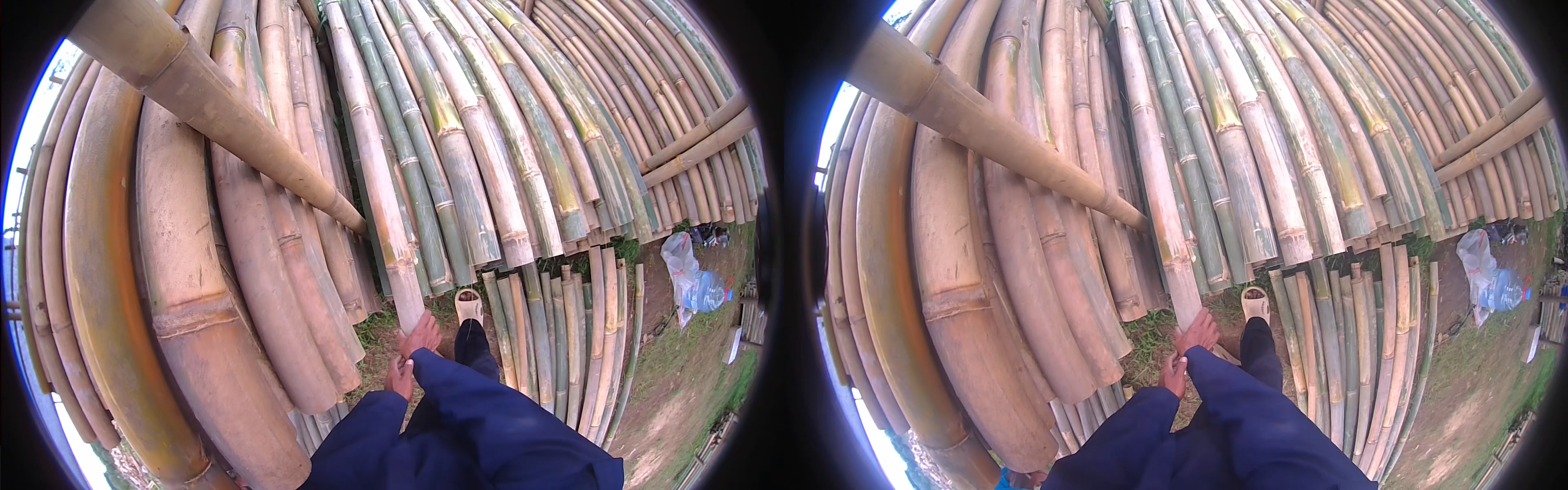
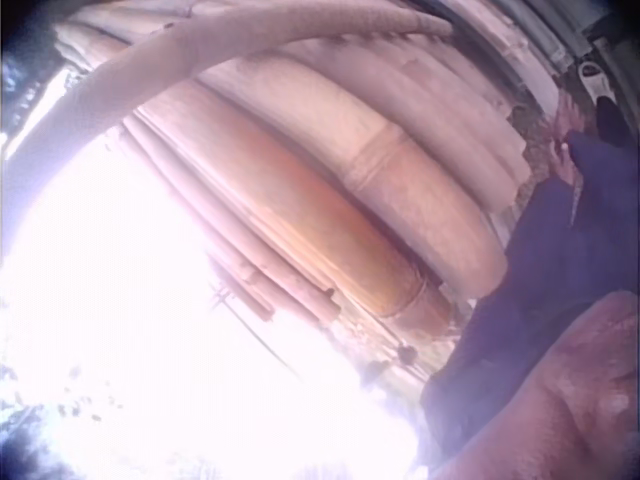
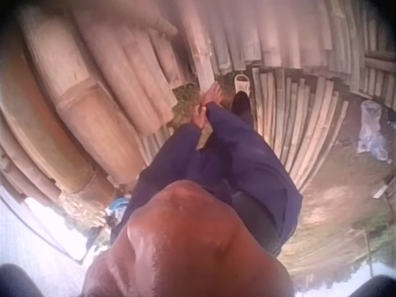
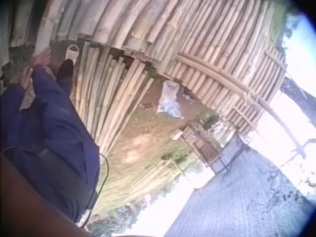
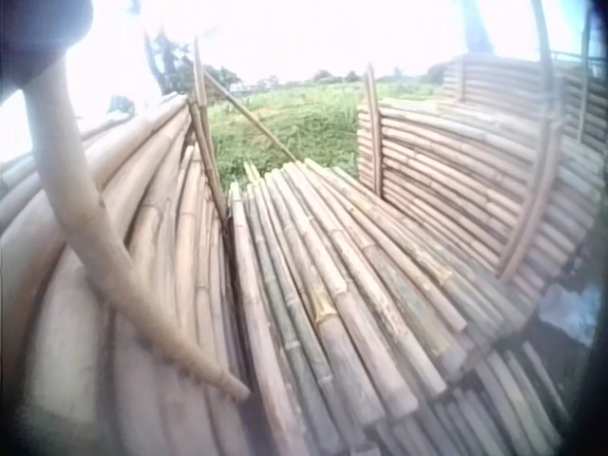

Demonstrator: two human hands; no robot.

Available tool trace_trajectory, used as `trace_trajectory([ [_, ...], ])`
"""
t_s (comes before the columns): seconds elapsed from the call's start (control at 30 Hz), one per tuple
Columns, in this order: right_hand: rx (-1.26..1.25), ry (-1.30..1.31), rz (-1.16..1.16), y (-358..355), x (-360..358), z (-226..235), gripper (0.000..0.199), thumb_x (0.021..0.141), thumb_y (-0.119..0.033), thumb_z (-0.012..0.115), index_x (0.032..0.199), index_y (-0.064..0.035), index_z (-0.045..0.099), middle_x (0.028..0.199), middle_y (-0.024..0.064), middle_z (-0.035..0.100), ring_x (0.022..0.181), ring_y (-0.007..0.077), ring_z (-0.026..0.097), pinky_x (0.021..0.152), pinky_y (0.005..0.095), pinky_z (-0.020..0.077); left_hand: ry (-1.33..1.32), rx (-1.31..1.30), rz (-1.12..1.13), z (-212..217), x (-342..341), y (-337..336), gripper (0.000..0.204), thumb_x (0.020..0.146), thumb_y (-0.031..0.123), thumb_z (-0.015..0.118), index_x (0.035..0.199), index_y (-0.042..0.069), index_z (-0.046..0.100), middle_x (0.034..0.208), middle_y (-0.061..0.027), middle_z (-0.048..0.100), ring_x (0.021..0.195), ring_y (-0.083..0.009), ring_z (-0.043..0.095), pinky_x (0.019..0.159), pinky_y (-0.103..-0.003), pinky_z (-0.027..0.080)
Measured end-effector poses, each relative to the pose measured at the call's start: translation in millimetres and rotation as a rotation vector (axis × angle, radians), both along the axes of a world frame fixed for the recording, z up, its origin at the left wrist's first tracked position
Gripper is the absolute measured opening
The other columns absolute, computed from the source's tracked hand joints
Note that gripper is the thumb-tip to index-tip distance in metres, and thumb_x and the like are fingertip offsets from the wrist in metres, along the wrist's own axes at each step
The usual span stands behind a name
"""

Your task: The person uses a hand saw to cut a bamboo pole into shorter sections. After cutting, they stack the cut pieces with other bamboo poles in a large outdoor pile.

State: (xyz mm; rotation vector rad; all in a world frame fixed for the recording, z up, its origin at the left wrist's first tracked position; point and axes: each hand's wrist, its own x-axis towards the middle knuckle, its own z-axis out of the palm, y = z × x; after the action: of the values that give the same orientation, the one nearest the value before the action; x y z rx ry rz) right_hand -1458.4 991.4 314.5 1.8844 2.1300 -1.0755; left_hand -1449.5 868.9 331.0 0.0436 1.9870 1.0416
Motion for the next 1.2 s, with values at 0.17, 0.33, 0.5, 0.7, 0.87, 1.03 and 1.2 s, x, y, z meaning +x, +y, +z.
trace_trajectory([
  [0.17,0.005,-0.081,-0.007,-0.1,-3.5,3.7,0.107,0.073,-0.035,0.086,0.153,-0.0041,0.022,0.131,0.0165,0.047,0.125,0.035,0.047,0.099,0.053,0.0366,-0.051,-0.053,-0.003,7.0,2.3,-2.9,0.054,0.102,0.033,0.057,0.138,-0.006,0.047,0.127,-0.0219,0.061,0.114,-0.0265,0.062,0.098,-0.036,0.048],
  [0.33,-0.061,-0.001,-0.002,-18.2,1.9,12.4,0.117,0.078,-0.04,0.081,0.16,-0.0085,0.004,0.141,0.0248,0.041,0.127,0.0399,0.048,0.103,0.0529,0.0383,-0.259,0.002,0.243,-35.0,-11.9,-8.7,0.068,0.103,0.056,0.041,0.141,0.0,0.048,0.131,-0.0173,0.06,0.116,-0.0274,0.06,0.092,-0.036,0.05],
  [0.5,-0.728,0.224,-0.412,-14.5,29.7,-51.3,0.087,0.085,-0.047,0.073,0.147,0.0003,0.036,0.128,0.0277,0.054,0.116,0.042,0.058,0.102,0.0513,0.0439,-0.413,0.069,0.3,-26.7,-13.4,16.9,0.073,0.103,0.061,0.034,0.149,0.005,0.041,0.143,-0.0175,0.054,0.122,-0.0284,0.059,0.091,-0.038,0.05],
  [0.7,-0.962,0.367,-0.847,-31.2,17.8,-69.3,0.062,0.092,-0.05,0.064,0.127,0.0004,0.06,0.125,0.0258,0.063,0.117,0.0347,0.061,0.1,0.0431,0.0464,-0.372,-0.046,0.358,-20.4,-18.0,3.2,0.079,0.102,0.062,0.038,0.153,0.001,0.033,0.152,-0.0225,0.043,0.128,-0.034,0.055,0.098,-0.045,0.048],
  [0.87,-1.092,0.632,-1.114,-30.3,-5.6,-86.6,0.045,0.101,-0.039,0.055,0.131,-0.0067,0.057,0.123,0.0095,0.062,0.111,0.0226,0.058,0.094,0.0476,0.0442,-0.406,-0.143,0.35,-28.9,-22.1,-26.7,0.076,0.102,0.059,0.04,0.152,0.001,0.036,0.147,-0.0239,0.049,0.122,-0.0349,0.059,0.097,-0.046,0.049],
  [1.03,-0.859,0.518,-0.964,-37.0,7.9,-124.9,0.035,0.102,-0.037,0.057,0.116,-0.0061,0.067,0.098,0.0036,0.067,0.086,0.0136,0.06,0.072,0.0318,0.0498,-0.406,-0.168,0.264,-36.8,4.3,-47.1,0.068,0.103,0.052,0.045,0.147,0.0,0.044,0.133,-0.0223,0.061,0.107,-0.033,0.067,0.09,-0.045,0.053],
  [1.2,-0.652,0.368,-1.012,-47.0,-15.4,-57.4,0.034,0.099,-0.035,0.064,0.105,-0.0027,0.073,0.086,0.0035,0.068,0.077,0.0132,0.061,0.069,0.0293,0.0495,-0.383,-0.275,0.175,-37.9,23.6,-93.8,0.056,0.103,0.044,0.048,0.141,0.002,0.049,0.127,-0.0205,0.065,0.101,-0.0292,0.068,0.084,-0.041,0.053],
])
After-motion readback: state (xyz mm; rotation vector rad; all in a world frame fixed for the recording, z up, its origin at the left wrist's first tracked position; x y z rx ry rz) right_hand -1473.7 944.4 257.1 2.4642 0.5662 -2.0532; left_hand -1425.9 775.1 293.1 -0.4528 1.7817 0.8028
